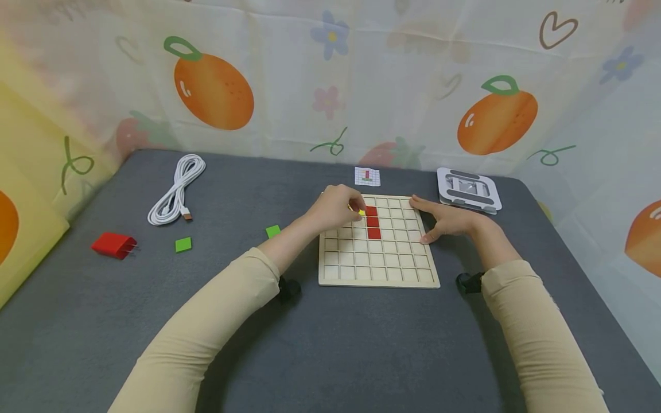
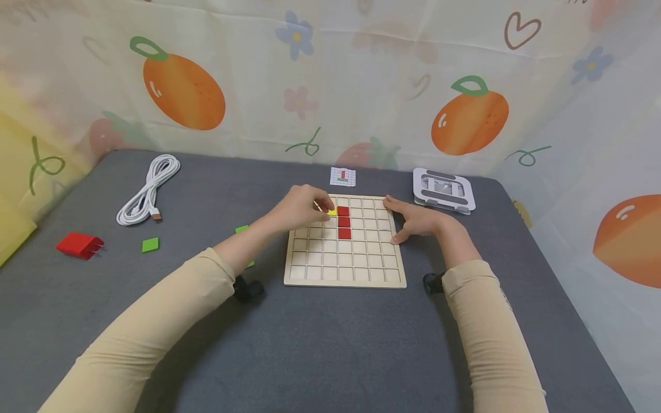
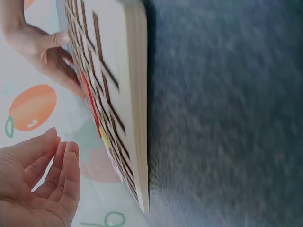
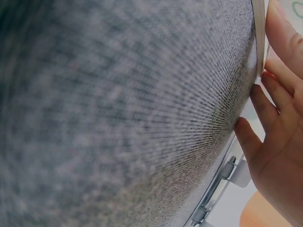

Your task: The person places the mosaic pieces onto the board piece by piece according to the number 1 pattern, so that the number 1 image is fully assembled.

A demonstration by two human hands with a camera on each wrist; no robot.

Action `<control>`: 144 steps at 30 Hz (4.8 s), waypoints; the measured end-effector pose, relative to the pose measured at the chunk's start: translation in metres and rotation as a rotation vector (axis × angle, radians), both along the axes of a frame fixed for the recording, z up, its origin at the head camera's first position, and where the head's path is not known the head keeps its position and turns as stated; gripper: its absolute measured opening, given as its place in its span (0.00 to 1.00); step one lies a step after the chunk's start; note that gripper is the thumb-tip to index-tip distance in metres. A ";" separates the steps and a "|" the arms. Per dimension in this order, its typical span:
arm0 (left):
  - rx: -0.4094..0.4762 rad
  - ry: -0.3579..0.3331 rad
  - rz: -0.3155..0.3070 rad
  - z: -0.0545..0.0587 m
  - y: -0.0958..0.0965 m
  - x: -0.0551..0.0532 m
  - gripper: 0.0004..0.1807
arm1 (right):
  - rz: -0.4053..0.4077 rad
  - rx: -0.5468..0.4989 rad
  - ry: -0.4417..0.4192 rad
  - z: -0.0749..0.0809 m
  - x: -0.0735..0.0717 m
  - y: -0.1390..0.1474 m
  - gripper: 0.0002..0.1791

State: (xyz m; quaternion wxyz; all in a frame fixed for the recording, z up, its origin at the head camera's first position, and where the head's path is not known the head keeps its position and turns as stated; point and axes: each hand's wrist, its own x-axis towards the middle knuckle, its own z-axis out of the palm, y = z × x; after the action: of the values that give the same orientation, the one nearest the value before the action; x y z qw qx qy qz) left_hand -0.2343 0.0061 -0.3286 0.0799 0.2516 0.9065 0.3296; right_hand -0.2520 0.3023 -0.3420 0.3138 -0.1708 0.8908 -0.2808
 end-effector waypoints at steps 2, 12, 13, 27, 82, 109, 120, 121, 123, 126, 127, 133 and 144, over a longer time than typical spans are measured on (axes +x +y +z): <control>0.005 -0.002 0.012 0.002 -0.005 -0.001 0.11 | -0.007 0.005 -0.001 0.000 0.000 0.001 0.64; 0.052 -0.007 0.066 0.017 -0.034 -0.005 0.11 | -0.014 0.020 0.004 -0.001 -0.003 0.002 0.63; 0.056 -0.012 0.071 0.019 -0.038 -0.005 0.11 | -0.013 0.020 0.004 -0.001 -0.003 0.002 0.63; 0.097 -0.079 0.181 0.027 -0.097 -0.007 0.14 | -0.007 0.010 0.003 0.000 -0.001 0.000 0.62; -0.188 -0.458 -0.048 -0.005 -0.312 0.015 0.26 | -0.010 -0.002 0.003 -0.002 -0.001 0.000 0.62; -0.189 -0.445 -0.090 -0.008 -0.300 0.018 0.17 | 0.006 -0.012 0.003 -0.001 0.001 0.000 0.62; -0.175 -0.393 -0.082 -0.007 -0.291 0.020 0.12 | 0.012 -0.011 0.009 0.000 0.001 0.000 0.62; -0.181 -0.377 -0.074 -0.006 -0.289 0.020 0.12 | 0.011 -0.012 0.010 0.000 0.001 0.000 0.62; -0.194 -0.349 -0.056 -0.003 -0.285 0.020 0.12 | 0.011 -0.012 0.009 0.000 0.001 0.000 0.62; -0.200 -0.325 -0.036 0.000 -0.277 0.020 0.11 | 0.014 -0.010 0.012 0.000 0.000 0.000 0.62; -0.199 -0.321 -0.032 0.001 -0.274 0.020 0.11 | 0.014 -0.010 0.011 0.000 0.000 0.000 0.62; -0.173 -0.276 -0.023 0.009 -0.258 0.022 0.09 | 0.004 -0.001 0.009 -0.001 0.000 0.000 0.62; -0.106 -0.194 -0.004 0.017 -0.229 0.023 0.08 | 0.007 -0.010 0.004 0.000 0.000 0.000 0.62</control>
State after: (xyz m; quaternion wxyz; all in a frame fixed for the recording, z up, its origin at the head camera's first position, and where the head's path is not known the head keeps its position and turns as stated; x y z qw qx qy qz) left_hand -0.2117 -0.2231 -0.3113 0.1810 0.2155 0.9103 0.3036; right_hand -0.2516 0.3021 -0.3421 0.3120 -0.1761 0.8894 -0.2839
